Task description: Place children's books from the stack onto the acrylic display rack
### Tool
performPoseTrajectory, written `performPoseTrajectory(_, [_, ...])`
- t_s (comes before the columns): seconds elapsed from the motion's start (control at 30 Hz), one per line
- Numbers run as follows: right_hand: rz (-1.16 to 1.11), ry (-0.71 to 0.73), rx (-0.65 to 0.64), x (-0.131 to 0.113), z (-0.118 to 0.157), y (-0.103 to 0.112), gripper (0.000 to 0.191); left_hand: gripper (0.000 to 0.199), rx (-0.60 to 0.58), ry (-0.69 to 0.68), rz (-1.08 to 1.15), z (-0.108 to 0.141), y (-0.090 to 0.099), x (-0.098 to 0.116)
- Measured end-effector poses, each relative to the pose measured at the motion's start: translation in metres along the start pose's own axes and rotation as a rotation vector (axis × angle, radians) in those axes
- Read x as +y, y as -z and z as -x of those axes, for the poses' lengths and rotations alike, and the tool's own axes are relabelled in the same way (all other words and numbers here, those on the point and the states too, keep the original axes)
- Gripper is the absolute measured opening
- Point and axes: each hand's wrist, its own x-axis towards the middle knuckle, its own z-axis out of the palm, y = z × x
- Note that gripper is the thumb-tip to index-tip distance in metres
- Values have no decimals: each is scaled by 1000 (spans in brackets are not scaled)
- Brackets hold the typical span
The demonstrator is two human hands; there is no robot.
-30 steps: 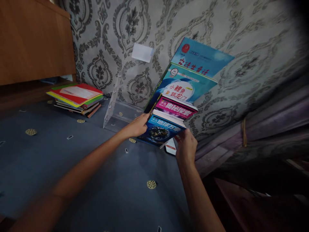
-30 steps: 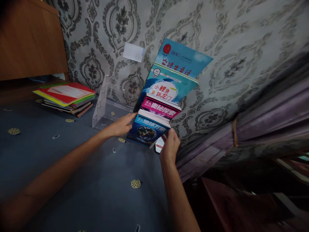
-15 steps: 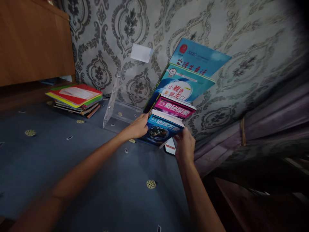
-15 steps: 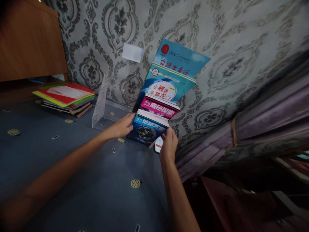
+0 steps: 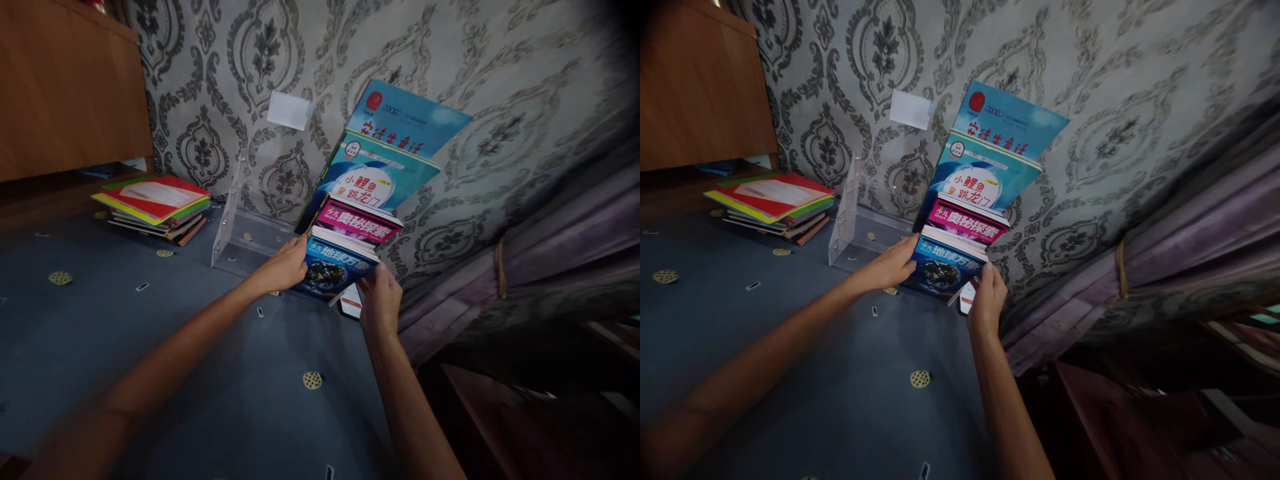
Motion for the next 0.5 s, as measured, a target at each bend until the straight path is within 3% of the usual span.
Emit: performPoseTrajectory(0.5, [23,-33,5,-3,2,1,40,82,22,19,2,0,-7,-3])
